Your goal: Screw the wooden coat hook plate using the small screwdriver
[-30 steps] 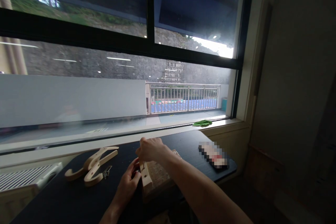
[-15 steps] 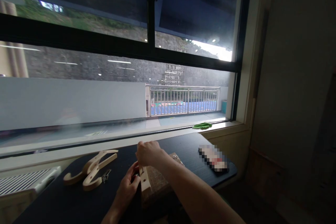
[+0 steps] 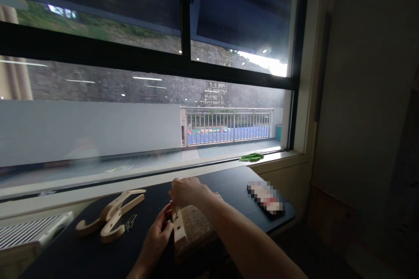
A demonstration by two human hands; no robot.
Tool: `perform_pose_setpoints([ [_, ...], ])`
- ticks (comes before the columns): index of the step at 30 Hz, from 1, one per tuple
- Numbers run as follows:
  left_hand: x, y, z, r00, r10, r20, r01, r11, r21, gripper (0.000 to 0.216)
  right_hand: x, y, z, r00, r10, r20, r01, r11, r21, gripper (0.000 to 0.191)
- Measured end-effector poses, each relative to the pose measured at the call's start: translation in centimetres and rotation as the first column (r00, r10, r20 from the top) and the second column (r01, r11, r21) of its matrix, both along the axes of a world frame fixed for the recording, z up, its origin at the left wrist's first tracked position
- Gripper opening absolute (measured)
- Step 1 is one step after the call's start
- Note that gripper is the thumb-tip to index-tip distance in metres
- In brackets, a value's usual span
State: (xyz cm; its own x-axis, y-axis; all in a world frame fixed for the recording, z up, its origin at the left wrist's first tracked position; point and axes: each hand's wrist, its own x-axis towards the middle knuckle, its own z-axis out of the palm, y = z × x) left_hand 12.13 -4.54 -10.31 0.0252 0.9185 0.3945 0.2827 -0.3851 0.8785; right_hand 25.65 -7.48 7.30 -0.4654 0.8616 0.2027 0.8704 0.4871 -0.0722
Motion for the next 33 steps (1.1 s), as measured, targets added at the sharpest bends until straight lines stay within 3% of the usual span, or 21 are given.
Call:
perform_pose_setpoints([
  [13,0.1,-0.2,0.0,1.000,-0.020,0.020,0.020,1.000,-0.022,0.052,0.3,0.8,-1.4,0.999,0.003,-0.036,0.001,0.994,0.108,0.031],
  [21,-0.1,0.5,-0.5,0.999,0.034,0.015,-0.034,0.999,-0.001,0.050,-0.8,0.8,-2.1,0.995,0.093,0.039,-0.099,0.976,0.192,0.026],
  [33,0.0,0.1,-0.3,1.000,0.001,-0.013,0.000,0.999,0.042,0.050,-1.3,1.6,-3.0,0.998,-0.025,-0.061,0.039,0.970,0.241,0.029],
])
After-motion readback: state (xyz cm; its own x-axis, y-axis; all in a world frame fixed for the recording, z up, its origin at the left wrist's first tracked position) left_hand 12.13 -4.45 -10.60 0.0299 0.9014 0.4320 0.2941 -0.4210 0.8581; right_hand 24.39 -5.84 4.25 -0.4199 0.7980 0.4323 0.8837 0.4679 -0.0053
